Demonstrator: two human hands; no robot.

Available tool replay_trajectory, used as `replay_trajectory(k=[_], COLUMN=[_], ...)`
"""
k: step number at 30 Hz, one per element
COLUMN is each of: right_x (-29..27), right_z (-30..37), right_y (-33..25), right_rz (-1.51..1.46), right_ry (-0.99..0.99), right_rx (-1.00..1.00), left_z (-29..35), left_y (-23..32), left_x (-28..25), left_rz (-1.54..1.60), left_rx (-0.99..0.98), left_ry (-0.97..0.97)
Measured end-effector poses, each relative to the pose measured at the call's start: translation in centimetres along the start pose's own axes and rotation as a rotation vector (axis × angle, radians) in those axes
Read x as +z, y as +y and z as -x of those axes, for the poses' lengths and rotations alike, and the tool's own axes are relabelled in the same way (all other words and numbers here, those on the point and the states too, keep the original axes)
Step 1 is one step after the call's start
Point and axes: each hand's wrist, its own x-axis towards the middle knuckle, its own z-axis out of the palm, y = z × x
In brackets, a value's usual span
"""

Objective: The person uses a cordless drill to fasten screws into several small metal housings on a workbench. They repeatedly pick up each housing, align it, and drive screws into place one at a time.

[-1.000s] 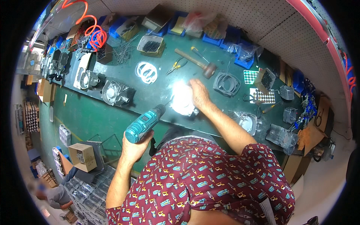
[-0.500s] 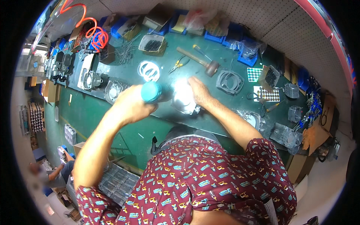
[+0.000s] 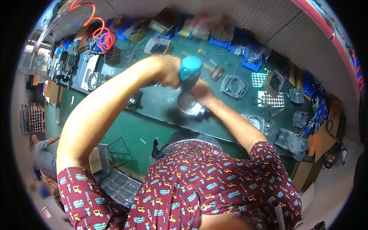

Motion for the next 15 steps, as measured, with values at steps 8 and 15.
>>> replay_trajectory(k=[8, 15], right_x=[-1.8, -2.8], right_z=[1.9, 2.0], right_y=[-2.8, -3.9], right_rz=[0.143, -0.350], right_ry=[0.105, 0.416], right_rx=[-0.077, 0.042], left_z=[8.0, 14.6], left_y=[-1.4, -2.8], left_x=[4.0, 11.3], left_rz=[-0.028, 0.571], left_rx=[-0.008, 0.030], left_ry=[0.259, 0.628])
